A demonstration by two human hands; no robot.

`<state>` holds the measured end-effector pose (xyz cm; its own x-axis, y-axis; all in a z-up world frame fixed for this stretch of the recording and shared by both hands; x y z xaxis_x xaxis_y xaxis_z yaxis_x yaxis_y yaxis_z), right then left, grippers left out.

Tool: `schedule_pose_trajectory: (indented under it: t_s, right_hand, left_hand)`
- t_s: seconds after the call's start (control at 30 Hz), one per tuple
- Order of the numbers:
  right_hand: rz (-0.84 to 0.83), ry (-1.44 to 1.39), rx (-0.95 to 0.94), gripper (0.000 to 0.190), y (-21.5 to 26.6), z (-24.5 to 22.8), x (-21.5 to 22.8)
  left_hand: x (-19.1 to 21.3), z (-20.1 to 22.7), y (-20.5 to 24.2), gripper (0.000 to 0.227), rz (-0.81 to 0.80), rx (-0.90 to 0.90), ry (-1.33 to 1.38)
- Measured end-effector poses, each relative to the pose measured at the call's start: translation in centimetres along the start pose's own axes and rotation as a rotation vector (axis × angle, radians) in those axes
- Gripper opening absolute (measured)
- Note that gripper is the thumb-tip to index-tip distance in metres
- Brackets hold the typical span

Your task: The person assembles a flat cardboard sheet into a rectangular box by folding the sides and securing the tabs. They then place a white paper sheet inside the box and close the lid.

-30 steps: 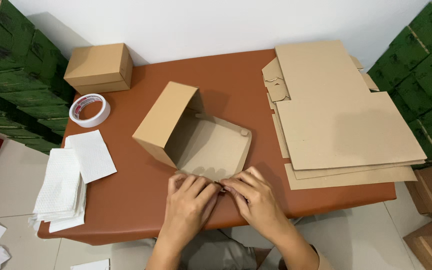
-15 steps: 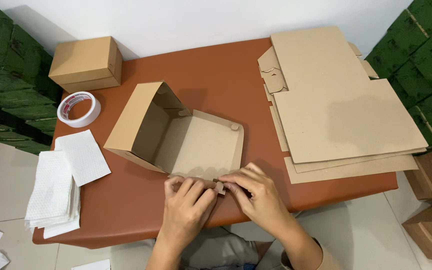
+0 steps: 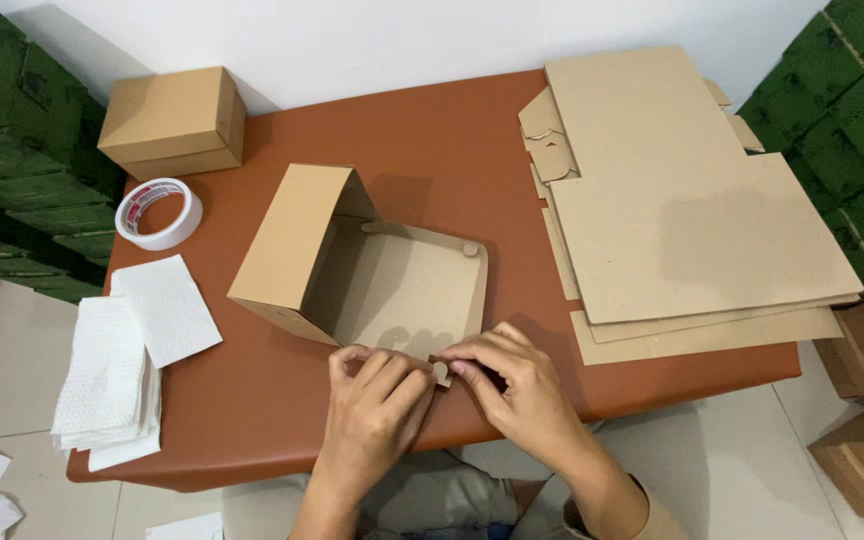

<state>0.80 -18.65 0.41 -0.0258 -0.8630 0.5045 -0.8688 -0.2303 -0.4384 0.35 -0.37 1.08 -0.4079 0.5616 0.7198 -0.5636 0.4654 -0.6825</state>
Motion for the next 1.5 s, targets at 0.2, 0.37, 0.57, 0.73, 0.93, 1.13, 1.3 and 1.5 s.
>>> schedule_pose_trajectory:
  t_s: [0.2,0.37,0.57,0.73,0.93,1.13,1.3,1.5]
  right_hand:
    - [-0.010,-0.002,0.023,0.015,0.0,0.3,-0.2]
    - [-0.047,-0.011,0.052,0.017,0.0,0.0,-0.1]
    - [-0.093,-0.023,0.071,0.015,-0.1,-0.1,0.1]
    - [-0.084,0.016,0.088,0.012,0.0,0.2,0.0]
    - [-0.305,0.104,-0.039,0.021,-2.3,0.8,0.9]
    - [-0.833,0.345,-0.192,0.016,-8.2,-1.3,2.6]
    - [-0.989,0.340,-0.343,0.013,-9.6,-1.8,1.8]
    - [-0.970,0.364,-0.183,0.027,-8.8,0.1,1.0]
  left_hand:
    - [-0.1,-0.1,0.1,0.018,0.002,-0.010,0.000]
    - [-0.2,-0.1,0.2,0.020,0.015,-0.010,-0.005]
    - [-0.2,-0.4,0.6,0.015,-0.073,0.141,0.154]
    - [-0.5,-0.7,0.6,0.014,-0.061,0.127,0.199]
    - [-0.4,-0.6,0.8,0.016,-0.030,0.102,0.169]
    - [-0.6,-0.5,0.6,0.019,-0.027,0.065,0.150]
    - [-0.4,-0.6,0.8,0.019,0.003,0.084,0.181]
    - [-0.4,-1.0,0.8,0.013,-0.147,0.166,0.294]
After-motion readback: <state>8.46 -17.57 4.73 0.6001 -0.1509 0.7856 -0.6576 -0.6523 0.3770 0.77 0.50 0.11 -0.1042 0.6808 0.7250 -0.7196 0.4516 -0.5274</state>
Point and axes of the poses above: each hand's wrist, its own y-axis away from the middle knuckle, its own x-axis out of the back of the hand, z = x × y, the point moved 1 cm from there along -y, towards the middle knuckle, and after that the axes turned 1 degree about z, right-handed, at the moved point
